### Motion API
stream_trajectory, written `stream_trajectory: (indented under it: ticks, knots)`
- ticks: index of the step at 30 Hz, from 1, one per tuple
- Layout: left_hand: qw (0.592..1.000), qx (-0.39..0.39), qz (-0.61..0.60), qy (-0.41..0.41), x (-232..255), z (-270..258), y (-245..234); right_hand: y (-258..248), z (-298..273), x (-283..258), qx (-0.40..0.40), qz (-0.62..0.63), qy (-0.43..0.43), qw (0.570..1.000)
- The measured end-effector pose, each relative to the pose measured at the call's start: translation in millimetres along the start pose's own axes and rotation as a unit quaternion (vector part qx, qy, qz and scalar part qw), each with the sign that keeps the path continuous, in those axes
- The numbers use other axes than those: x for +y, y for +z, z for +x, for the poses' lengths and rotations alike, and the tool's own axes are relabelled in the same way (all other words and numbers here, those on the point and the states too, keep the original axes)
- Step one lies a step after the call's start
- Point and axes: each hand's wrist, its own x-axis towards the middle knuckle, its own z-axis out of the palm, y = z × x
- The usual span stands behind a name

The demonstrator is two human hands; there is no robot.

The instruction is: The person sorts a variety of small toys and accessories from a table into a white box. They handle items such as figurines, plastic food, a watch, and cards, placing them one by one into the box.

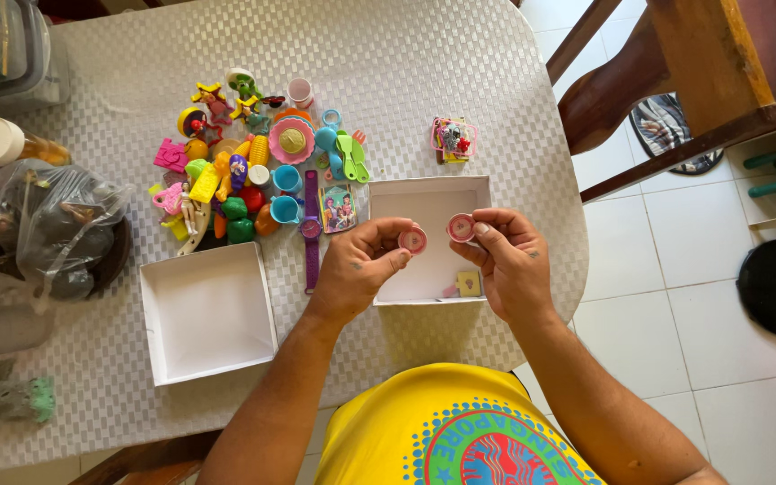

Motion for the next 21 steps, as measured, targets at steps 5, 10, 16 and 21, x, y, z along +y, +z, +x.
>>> stream_trajectory:
  ticks: [5,10,16,21]
  knots:
    - [1.000,-0.007,0.007,0.008,-4.8,1.0,1.4,-2.3,-0.4,2.1,0.000,-0.013,0.006,1.000]
    - [0.996,0.015,0.074,0.039,-15.8,5.1,10.5,4.6,-1.2,18.0,-0.031,-0.036,0.035,0.998]
    - [0.930,0.063,0.326,0.157,-18.9,-10.0,16.0,3.7,-4.9,42.4,-0.047,-0.128,0.049,0.989]
    - [0.830,0.037,0.479,0.284,-16.1,-22.8,13.5,-3.1,0.8,61.6,-0.042,-0.166,0.059,0.983]
